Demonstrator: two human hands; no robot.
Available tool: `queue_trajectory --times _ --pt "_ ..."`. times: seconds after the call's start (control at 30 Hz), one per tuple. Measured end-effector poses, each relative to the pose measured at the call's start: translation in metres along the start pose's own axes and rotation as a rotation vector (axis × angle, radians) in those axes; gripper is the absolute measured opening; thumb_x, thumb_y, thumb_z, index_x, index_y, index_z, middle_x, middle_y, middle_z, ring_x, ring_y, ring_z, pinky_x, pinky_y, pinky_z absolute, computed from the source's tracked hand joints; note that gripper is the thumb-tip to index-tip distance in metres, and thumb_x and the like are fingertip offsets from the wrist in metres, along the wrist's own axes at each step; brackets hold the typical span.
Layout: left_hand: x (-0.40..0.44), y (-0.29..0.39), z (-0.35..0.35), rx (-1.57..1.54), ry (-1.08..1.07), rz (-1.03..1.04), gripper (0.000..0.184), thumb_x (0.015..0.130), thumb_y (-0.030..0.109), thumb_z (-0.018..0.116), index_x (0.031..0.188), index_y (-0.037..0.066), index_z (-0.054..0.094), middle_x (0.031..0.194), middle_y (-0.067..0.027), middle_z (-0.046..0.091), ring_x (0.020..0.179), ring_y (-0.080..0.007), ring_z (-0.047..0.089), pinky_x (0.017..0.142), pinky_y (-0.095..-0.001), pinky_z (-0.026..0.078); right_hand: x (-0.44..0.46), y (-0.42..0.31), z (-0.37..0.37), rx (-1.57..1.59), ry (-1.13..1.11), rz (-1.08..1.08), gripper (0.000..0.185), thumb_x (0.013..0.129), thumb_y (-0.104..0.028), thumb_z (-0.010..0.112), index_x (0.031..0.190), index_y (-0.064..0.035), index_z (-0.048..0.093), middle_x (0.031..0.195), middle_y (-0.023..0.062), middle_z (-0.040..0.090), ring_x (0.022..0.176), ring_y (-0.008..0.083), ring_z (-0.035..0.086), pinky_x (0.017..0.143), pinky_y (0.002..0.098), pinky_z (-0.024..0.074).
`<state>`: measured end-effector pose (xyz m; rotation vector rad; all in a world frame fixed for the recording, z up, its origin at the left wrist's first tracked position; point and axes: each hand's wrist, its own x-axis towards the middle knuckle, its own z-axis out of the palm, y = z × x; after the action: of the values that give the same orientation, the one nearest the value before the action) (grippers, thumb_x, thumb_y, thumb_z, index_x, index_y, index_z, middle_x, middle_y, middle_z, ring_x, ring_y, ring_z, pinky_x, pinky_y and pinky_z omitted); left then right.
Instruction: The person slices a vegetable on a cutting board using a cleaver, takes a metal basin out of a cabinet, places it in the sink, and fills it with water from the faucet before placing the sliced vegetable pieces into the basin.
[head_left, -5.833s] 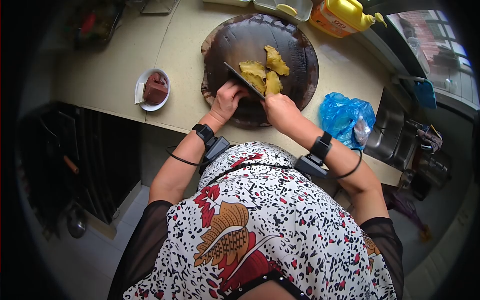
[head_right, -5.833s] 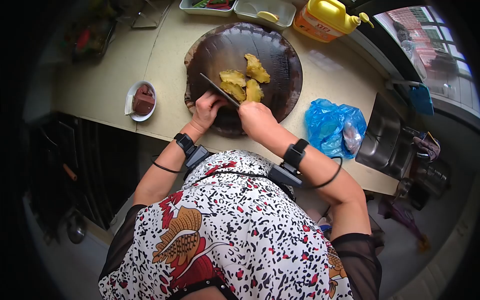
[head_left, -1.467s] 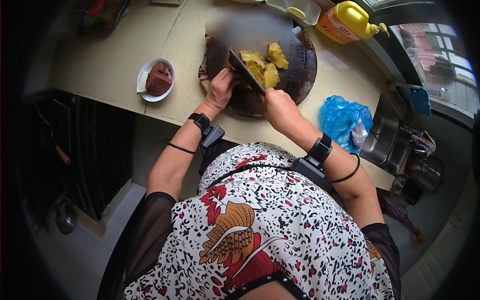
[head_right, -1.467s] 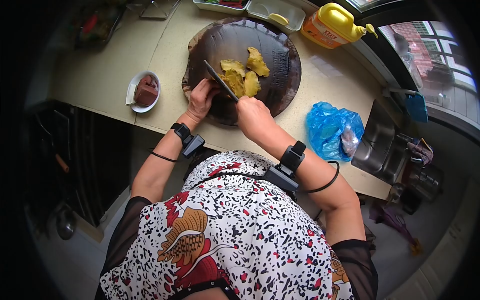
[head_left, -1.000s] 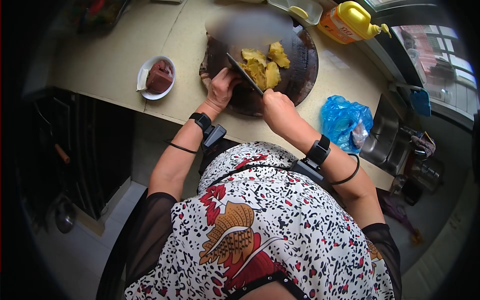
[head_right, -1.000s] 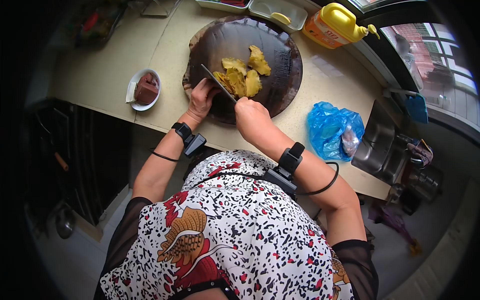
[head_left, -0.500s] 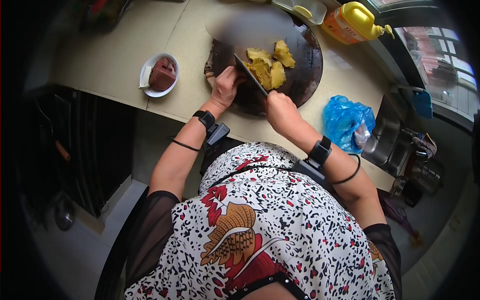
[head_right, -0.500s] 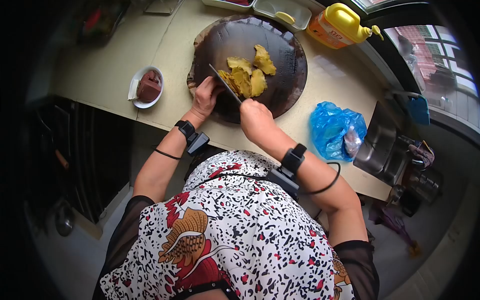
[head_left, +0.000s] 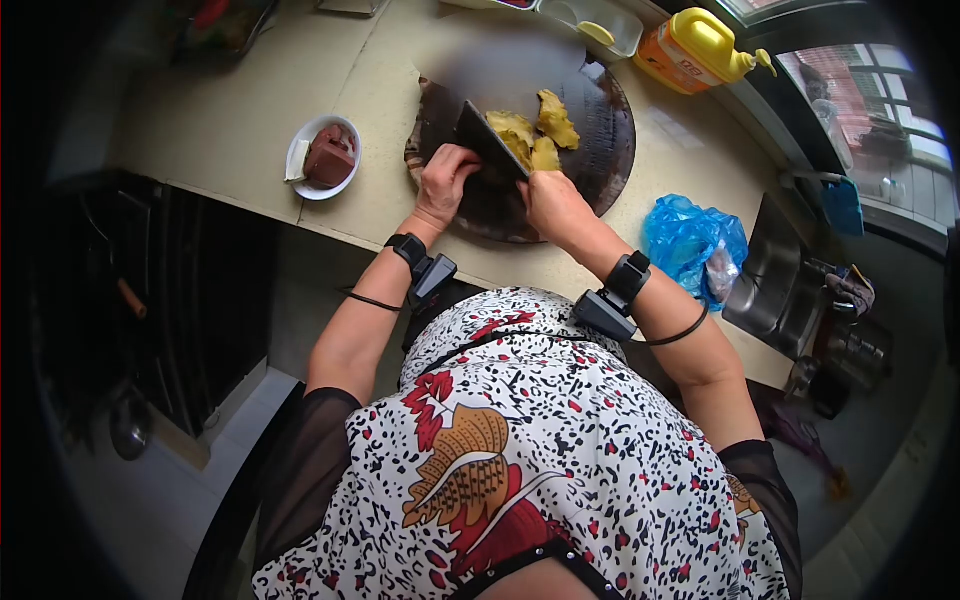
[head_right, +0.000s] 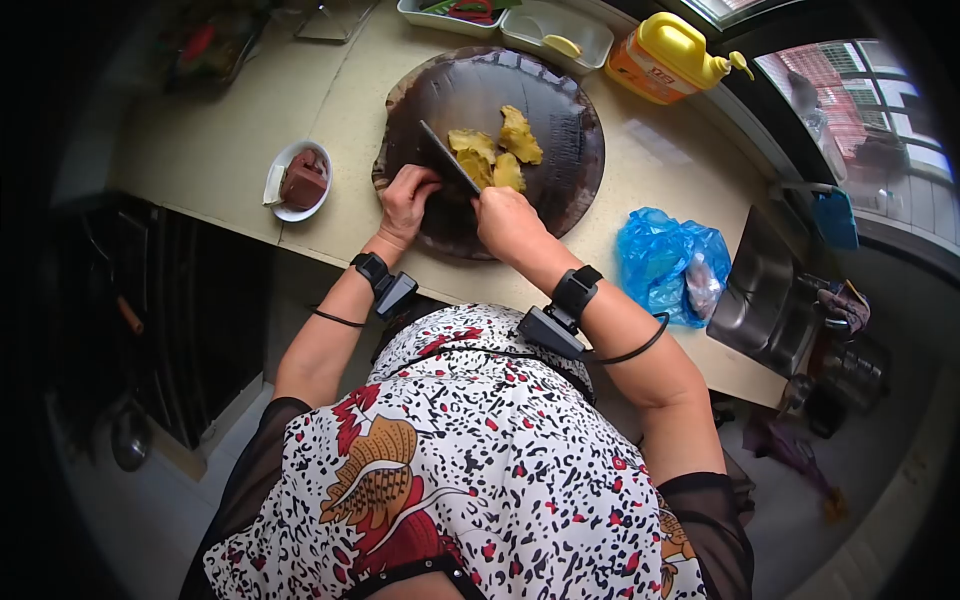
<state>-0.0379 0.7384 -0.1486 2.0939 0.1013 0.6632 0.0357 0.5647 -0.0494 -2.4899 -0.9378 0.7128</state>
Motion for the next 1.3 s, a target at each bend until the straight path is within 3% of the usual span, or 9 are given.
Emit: queue_trajectory --times 0.3,0.43,0.67,0.97,1.3 --pt "-0.002 0.002 -0.016 -0.016 0.054 -0.213 0.013 0.074 -0.005 0.064 0.084 0.001 0.058 0.082 -0.0122 0.056 0.075 -0.0290 0.057 0.066 -0.0354 0.047 -0.004 0.013 0.003 0.129 0.068 -0.006 0.031 0.089 -0.015 0.055 0.068 0.0077 0.059 0.072 0.0301 0.058 0.074 0.0458 0.058 0.068 0.0505 0.0461" --pt "-0.006 0.012 -0.019 0.027 -0.026 0.003 0.018 0.072 -0.005 0.067 0.088 0.002 0.060 0.087 -0.0116 0.056 0.081 -0.0287 0.057 0.071 -0.0351 0.048 -0.004 0.012 0.003 0.165 0.093 -0.011 0.031 0.089 -0.014 0.056 0.067 0.0080 0.058 0.068 0.0304 0.056 0.070 0.0459 0.058 0.064 0.0501 0.0460" --pt "-0.010 0.008 -0.013 0.080 -0.046 0.081 0.019 0.070 -0.003 0.070 0.087 0.001 0.062 0.090 -0.0114 0.059 0.083 -0.0282 0.058 0.072 -0.0352 0.048 -0.022 0.005 -0.008 0.150 0.166 -0.033 0.029 0.089 -0.013 0.056 0.069 0.0070 0.057 0.066 0.0294 0.056 0.067 0.0447 0.059 0.062 0.0486 0.0471" --pt "-0.002 0.009 -0.008 0.124 -0.064 0.212 0.016 0.069 -0.001 0.069 0.084 0.001 0.062 0.087 -0.0108 0.059 0.080 -0.0273 0.059 0.069 -0.0343 0.049 -0.037 -0.007 -0.015 0.100 0.087 -0.037 0.028 0.089 -0.013 0.055 0.070 0.0063 0.056 0.067 0.0284 0.058 0.068 0.0443 0.060 0.062 0.0488 0.0483" --pt "-0.006 0.004 -0.002 0.133 -0.048 0.214 0.014 0.070 -0.002 0.067 0.083 0.001 0.062 0.087 -0.0118 0.059 0.079 -0.0285 0.057 0.068 -0.0347 0.049 -0.035 -0.014 -0.016 0.004 -0.003 -0.004 0.025 0.088 -0.013 0.053 0.073 0.0068 0.059 0.073 0.0286 0.060 0.075 0.0437 0.061 0.067 0.0488 0.0497"
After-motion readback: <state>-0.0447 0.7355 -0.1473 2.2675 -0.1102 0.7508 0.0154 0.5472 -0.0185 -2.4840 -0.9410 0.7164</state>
